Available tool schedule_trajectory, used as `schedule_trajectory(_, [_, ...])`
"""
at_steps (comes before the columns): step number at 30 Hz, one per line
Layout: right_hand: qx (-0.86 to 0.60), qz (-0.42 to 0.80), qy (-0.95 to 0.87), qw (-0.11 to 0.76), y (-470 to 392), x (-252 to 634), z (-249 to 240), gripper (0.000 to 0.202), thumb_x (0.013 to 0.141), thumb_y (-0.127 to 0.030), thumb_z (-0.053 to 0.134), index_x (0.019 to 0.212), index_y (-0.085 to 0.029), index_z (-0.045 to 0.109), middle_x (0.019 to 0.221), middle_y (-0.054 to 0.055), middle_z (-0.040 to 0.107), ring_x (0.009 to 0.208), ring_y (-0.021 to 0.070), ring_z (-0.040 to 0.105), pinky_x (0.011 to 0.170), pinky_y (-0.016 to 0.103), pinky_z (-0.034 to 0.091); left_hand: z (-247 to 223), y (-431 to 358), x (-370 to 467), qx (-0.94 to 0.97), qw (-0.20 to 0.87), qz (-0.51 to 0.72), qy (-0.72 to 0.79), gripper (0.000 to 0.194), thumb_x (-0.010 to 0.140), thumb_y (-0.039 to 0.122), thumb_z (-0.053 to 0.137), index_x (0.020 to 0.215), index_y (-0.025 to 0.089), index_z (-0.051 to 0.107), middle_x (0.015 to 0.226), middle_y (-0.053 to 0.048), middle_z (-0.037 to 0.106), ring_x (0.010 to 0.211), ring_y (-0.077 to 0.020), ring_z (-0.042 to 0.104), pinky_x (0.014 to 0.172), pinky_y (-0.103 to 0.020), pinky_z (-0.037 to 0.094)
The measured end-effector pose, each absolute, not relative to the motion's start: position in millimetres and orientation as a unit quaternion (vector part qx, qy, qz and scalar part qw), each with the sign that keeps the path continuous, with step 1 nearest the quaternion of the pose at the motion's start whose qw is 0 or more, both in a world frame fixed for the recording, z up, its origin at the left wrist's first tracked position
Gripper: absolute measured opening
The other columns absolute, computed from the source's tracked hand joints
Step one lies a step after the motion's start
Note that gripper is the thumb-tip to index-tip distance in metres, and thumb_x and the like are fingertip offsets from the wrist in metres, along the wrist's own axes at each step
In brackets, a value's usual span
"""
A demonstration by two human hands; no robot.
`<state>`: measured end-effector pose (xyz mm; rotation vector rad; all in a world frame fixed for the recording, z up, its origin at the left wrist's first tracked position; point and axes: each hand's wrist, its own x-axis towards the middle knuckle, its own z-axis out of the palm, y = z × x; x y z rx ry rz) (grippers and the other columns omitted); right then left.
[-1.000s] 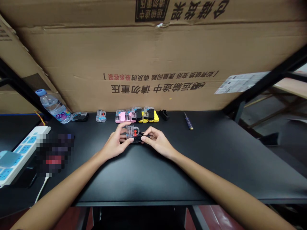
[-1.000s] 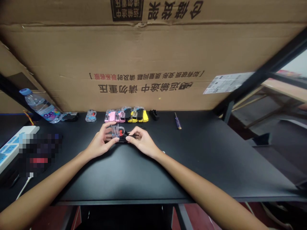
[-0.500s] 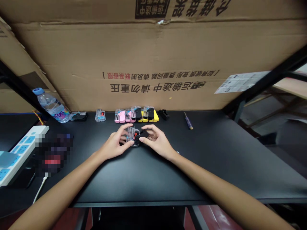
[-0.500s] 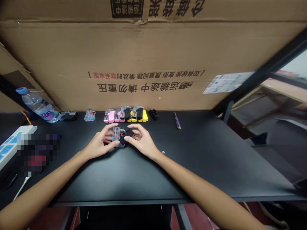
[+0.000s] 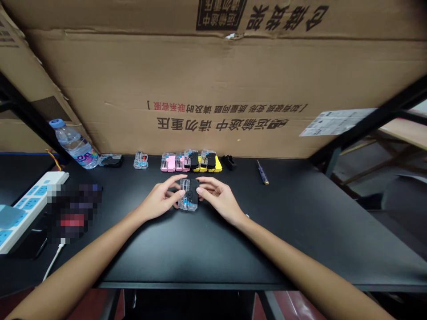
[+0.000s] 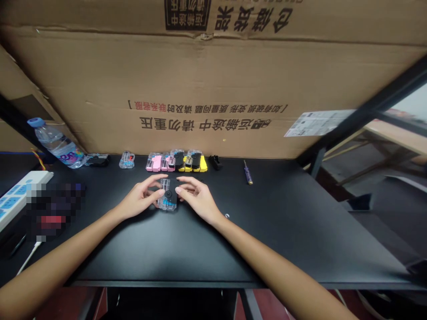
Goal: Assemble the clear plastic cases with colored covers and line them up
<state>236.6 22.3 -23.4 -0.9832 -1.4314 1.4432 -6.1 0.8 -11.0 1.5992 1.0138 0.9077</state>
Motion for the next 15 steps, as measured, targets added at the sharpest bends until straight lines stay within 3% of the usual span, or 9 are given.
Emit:
schedule_trajectory(5, [-0.392, 0.560, -0.603, 0.411, 20, 236, -22, 0.048, 0.086, -0.052, 0.084, 0.123, -0.023, 0.072, 0.088, 0.003, 0.076, 0.074, 0.0188, 0.070, 0.077, 0.039, 0.061, -13, 0, -3, 0.657, 0.508, 0.377, 0.410, 0.057, 0.096, 0.046, 0.074, 0.147, 0.028, 0.054, 0.113, -0.005, 0.073, 0.067, -0.0119, 0.071, 0.064, -0.027, 0.061])
schedule_trajectory(11, [-0.404, 0.554, -0.574, 0.447, 23, 238, -21, 0.046, 0.083, -0.047, 0.086, 0.118, -0.024, 0.068, 0.087, 0.001, 0.072, 0.074, 0.0184, 0.068, 0.078, 0.039, 0.061, -8, 2, -5, 0.649, 0.498, 0.404, 0.409, 0.055, 0.097, 0.044, 0.072, 0.144, 0.024, 0.054, 0.095, -0.003, 0.073, 0.079, -0.0164, 0.073, 0.069, -0.027, 0.060])
schedule_trajectory(15, [-0.415, 0.552, -0.567, 0.449, 25, 240, -19, 0.046, 0.084, -0.049, 0.084, 0.118, -0.023, 0.067, 0.082, 0.000, 0.071, 0.072, 0.0184, 0.068, 0.077, 0.039, 0.061, 0, 5, -13, 0.630, 0.428, 0.498, 0.414, 0.063, 0.102, 0.042, 0.065, 0.158, 0.029, 0.040, 0.103, -0.003, 0.073, 0.078, -0.0144, 0.073, 0.065, -0.024, 0.058])
